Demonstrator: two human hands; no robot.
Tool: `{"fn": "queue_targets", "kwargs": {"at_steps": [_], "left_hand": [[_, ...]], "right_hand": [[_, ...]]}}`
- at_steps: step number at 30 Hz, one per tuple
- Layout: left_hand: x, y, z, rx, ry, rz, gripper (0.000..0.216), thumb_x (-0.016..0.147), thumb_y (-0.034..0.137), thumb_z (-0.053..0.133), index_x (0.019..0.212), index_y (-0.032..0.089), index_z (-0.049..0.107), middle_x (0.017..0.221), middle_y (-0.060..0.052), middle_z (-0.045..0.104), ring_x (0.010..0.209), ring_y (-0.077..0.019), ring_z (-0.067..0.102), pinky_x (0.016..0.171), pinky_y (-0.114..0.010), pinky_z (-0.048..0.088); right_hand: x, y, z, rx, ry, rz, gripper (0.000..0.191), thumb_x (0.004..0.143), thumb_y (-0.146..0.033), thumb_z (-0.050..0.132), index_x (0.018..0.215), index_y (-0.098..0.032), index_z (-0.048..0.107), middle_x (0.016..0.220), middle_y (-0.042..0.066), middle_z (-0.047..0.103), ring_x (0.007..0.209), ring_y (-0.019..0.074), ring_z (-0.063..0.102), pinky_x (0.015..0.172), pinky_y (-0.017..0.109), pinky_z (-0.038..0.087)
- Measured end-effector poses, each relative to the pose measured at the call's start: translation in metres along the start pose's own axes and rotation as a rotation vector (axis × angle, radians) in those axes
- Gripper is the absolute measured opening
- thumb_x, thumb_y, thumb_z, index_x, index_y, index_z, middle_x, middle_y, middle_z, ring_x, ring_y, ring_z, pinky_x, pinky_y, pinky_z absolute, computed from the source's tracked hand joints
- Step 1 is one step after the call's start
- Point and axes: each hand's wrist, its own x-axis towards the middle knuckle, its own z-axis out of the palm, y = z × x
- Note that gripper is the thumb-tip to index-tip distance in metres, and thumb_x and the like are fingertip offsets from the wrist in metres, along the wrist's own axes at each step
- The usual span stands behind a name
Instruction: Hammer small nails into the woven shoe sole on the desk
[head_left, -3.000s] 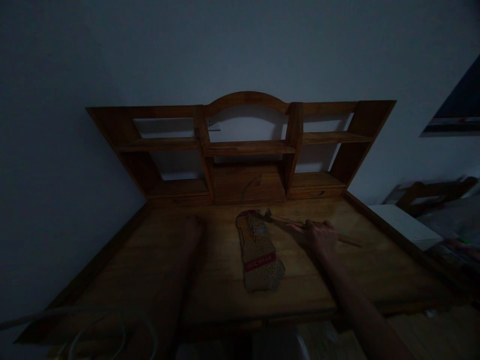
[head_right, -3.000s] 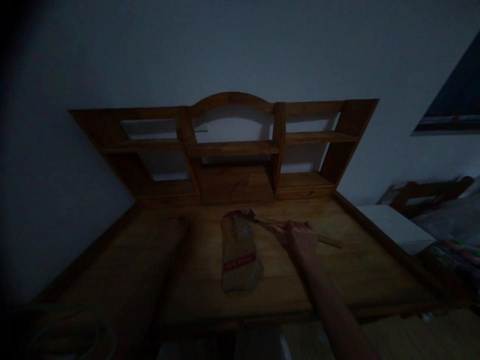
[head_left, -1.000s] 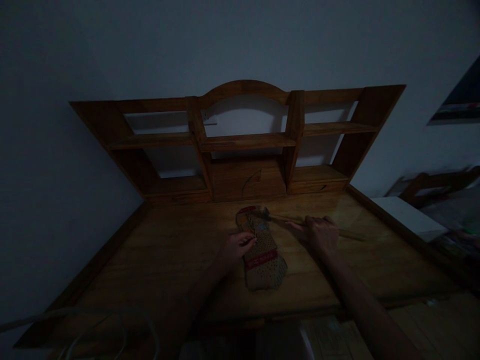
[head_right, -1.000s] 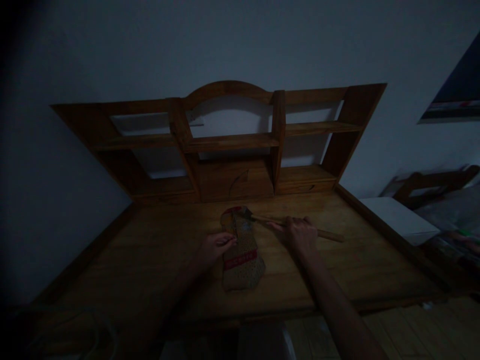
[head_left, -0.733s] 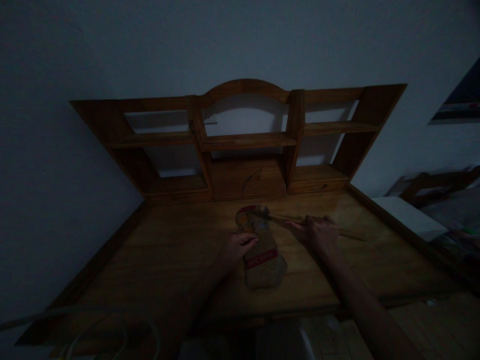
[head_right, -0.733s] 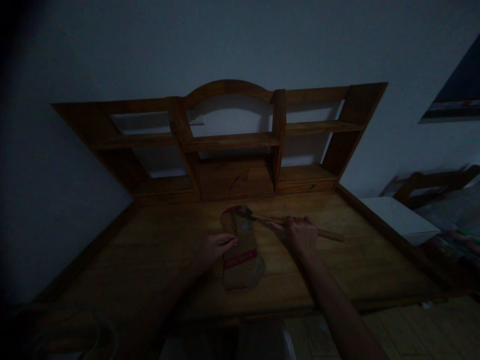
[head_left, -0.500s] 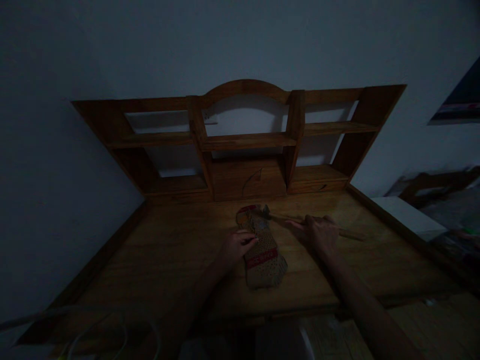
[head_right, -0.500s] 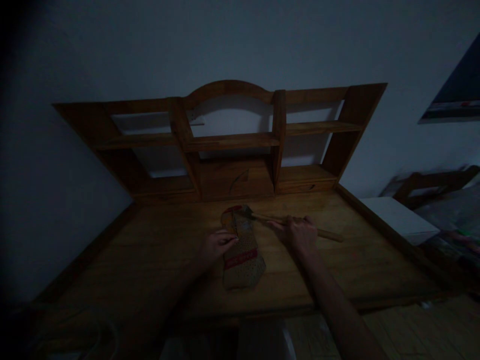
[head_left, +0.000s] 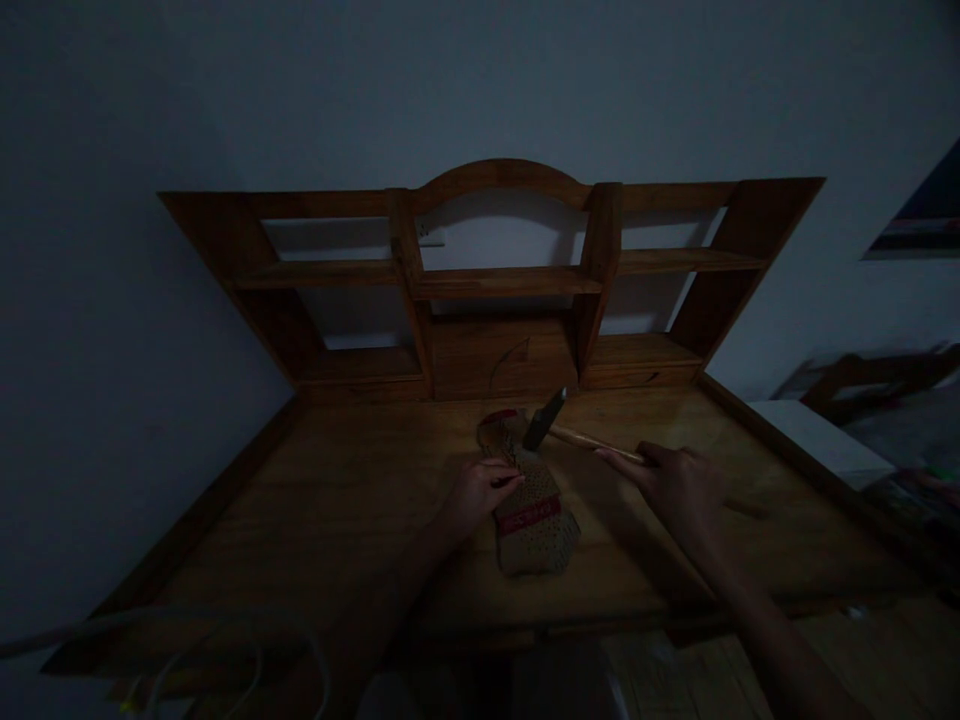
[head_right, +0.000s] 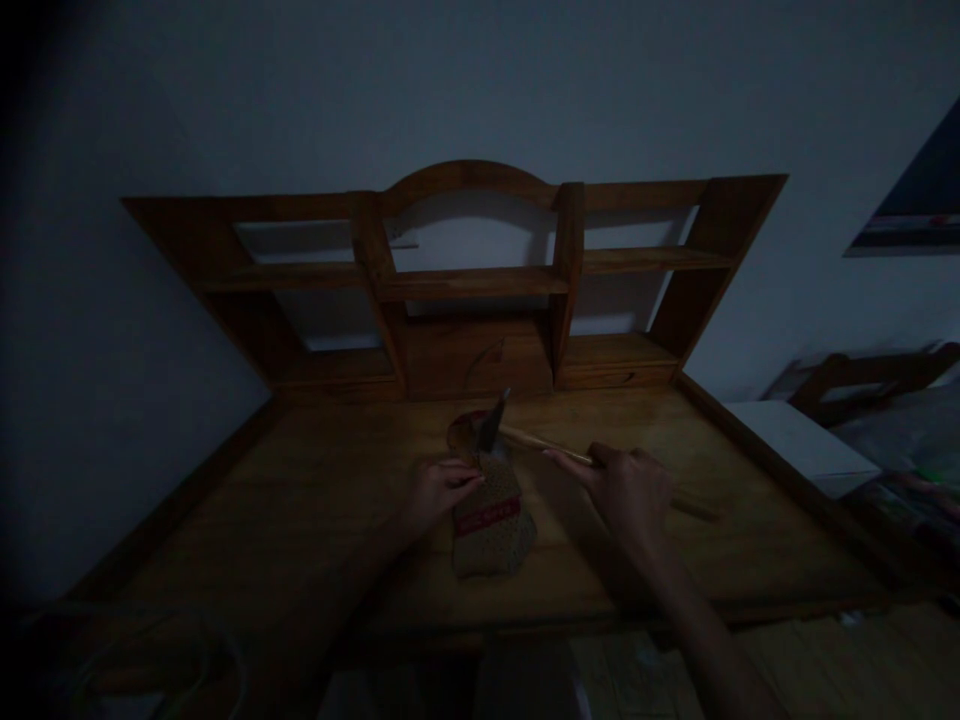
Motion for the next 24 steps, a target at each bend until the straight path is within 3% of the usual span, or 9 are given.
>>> {"fn": "queue_targets", "kwargs": {"at_steps": [8, 12, 19, 24], "left_hand": [[0.000, -0.001, 0.000, 0.004, -0.004, -0.008, 0.020, 0.085, 0.033, 0.057, 0.088, 0.021, 0.073, 0.080, -0.002, 0.069, 0.070, -0.0113, 0.062, 0.063, -0.020, 0.045], [0.001, 0.000, -0.002, 0.060, -0.035, -0.030, 0.026, 0.085, 0.035, 0.056, 0.076, 0.018, 0.073, 0.072, -0.002, 0.066, 0.064, -0.0108, 0.059, 0.059, -0.020, 0.042], [0.001, 0.002, -0.002, 0.005, -0.023, -0.032, 0.022, 0.085, 0.034, 0.056, 0.090, 0.022, 0.074, 0.080, -0.002, 0.069, 0.069, -0.0117, 0.061, 0.061, -0.020, 0.043], [0.002, 0.004, -0.003, 0.048, -0.016, -0.035, 0.024, 0.083, 0.035, 0.059, 0.076, 0.019, 0.074, 0.070, -0.001, 0.066, 0.060, -0.0101, 0.057, 0.055, -0.020, 0.040]], "right_hand": [[-0.006, -0.013, -0.013, -0.036, 0.003, -0.129, 0.064, 0.079, -0.072, 0.039, 0.055, -0.019, 0.064, 0.046, 0.008, 0.056, 0.052, 0.0173, 0.050, 0.052, 0.027, 0.016], [-0.012, -0.016, -0.009, -0.050, -0.017, -0.168, 0.063, 0.079, -0.072, 0.038, 0.053, -0.019, 0.062, 0.046, 0.008, 0.057, 0.051, 0.0179, 0.049, 0.052, 0.027, 0.016], [-0.011, -0.017, -0.017, -0.059, 0.029, -0.151, 0.063, 0.082, -0.069, 0.036, 0.054, -0.019, 0.063, 0.045, 0.008, 0.057, 0.049, 0.0174, 0.048, 0.053, 0.027, 0.018], [-0.017, -0.017, -0.009, -0.035, -0.013, -0.136, 0.062, 0.082, -0.068, 0.036, 0.056, -0.019, 0.064, 0.046, 0.008, 0.058, 0.049, 0.0172, 0.048, 0.052, 0.026, 0.018]]}}
